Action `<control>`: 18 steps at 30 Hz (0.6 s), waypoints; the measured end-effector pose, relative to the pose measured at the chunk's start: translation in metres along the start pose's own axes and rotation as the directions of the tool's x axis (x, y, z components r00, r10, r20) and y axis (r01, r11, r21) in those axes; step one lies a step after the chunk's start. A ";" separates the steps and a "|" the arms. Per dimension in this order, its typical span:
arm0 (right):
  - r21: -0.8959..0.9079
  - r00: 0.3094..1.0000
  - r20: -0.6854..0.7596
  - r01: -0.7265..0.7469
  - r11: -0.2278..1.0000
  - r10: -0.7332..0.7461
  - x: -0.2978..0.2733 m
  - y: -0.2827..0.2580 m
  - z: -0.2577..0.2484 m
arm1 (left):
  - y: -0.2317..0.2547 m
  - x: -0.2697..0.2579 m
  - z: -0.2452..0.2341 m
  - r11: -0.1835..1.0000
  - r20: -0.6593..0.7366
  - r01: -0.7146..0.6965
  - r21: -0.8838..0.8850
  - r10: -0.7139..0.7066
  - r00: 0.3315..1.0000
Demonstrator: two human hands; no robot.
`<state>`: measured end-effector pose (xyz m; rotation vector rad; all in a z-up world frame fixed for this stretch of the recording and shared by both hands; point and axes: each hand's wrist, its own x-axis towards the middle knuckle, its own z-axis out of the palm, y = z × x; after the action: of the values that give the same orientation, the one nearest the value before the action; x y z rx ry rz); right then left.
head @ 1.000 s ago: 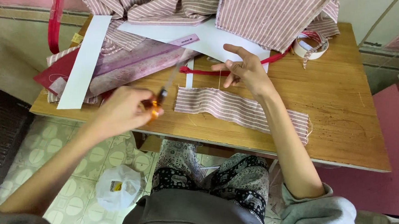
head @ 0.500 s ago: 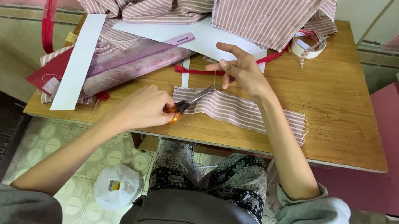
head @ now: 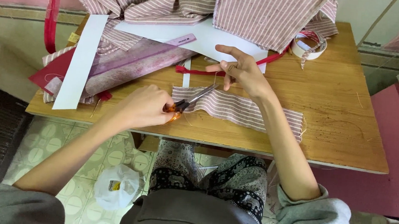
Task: A person is hand-sewing a small piece of striped fabric using a needle and thread on a wooden workbench.
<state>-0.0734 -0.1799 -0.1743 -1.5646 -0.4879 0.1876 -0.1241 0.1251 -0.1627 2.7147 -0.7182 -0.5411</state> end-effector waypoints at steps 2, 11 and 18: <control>0.005 1.000 0.008 0.002 1.000 -0.002 -0.001 0.000 0.001 | -0.001 0.004 0.004 1.000 -0.011 -0.006 0.001 0.006 1.000; 0.026 1.000 0.018 0.013 1.000 -0.013 -0.003 -0.004 0.001 | -0.015 0.037 0.020 0.998 -0.052 -0.042 0.045 0.045 0.998; 0.041 1.000 0.014 0.025 0.999 -0.025 -0.002 -0.002 0.000 | -0.015 0.042 0.024 0.996 -0.082 -0.051 0.073 0.056 0.995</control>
<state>-0.0756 -0.1807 -0.1730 -1.5176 -0.5122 0.1890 -0.0943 0.1123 -0.2014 2.7555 -0.8000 -0.3944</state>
